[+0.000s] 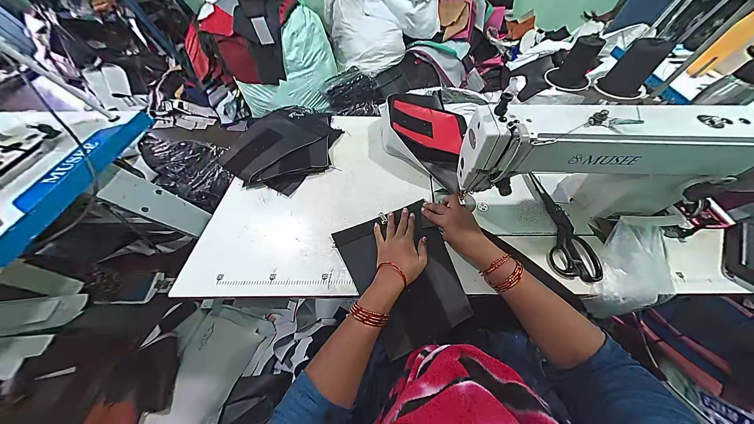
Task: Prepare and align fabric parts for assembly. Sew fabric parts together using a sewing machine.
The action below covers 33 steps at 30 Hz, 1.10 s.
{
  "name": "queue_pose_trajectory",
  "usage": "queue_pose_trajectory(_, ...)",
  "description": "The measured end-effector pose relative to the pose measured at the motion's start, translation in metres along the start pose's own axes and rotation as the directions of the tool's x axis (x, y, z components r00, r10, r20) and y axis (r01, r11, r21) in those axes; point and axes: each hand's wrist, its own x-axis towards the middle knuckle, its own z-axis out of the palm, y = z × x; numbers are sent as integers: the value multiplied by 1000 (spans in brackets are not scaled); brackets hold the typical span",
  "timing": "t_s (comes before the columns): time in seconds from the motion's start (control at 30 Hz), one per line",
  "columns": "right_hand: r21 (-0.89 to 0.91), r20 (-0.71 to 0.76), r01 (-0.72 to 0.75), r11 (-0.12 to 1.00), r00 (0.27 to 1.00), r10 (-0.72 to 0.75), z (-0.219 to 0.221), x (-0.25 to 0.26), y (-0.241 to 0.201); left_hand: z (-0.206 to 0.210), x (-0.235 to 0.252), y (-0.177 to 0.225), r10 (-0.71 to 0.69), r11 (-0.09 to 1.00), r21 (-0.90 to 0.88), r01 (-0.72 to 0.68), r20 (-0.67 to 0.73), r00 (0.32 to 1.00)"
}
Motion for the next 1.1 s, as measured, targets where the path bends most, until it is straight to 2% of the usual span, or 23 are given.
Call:
queue_pose_trajectory(0.17, 65, 64, 41, 997, 997, -45, -6, -43, -5, -2, 0, 1, -17, 1000, 12, 17, 12, 1000)
queue_pose_trajectory(0.33, 73, -66, 112, 991, 992, -107, -17, -105, -21, -4, -2, 3, -31, 1000, 4, 31, 20, 999)
queue_pose_trajectory(0.43, 54, -117, 127, 990, 986, -120, -17, -131, -25, -3, 0, 4, -23, 1000, -1, 23, -26, 999)
queue_pose_trajectory(0.5, 54, -70, 114, 992, 991, -110, -20, -133, -26, 1, 4, 3, -17, 1000, 2, 17, -64, 998)
queue_pose_trajectory(0.6, 47, -30, 93, 995, 995, -92, -20, -108, -20, 1, 21, -4, -16, 1000, 11, 18, -171, 985)
queue_pose_trajectory(0.77, -10, -94, 99, 995, 991, -100, -9, -78, -10, -19, 47, -9, -142, 989, 11, 145, -127, 982)
queue_pose_trajectory(0.9, -20, -91, 51, 998, 994, -53, -8, -113, -28, -17, 47, -9, -158, 987, 7, 160, -119, 980)
queue_pose_trajectory(1.0, -81, -154, 19, 996, 988, -32, -8, -152, -45, -16, 46, -8, -161, 987, 7, 162, -116, 980)
queue_pose_trajectory(1.1, -53, -208, -1, 999, 978, -10, -12, -173, -55, -17, 47, -7, -162, 986, 7, 164, -117, 980)
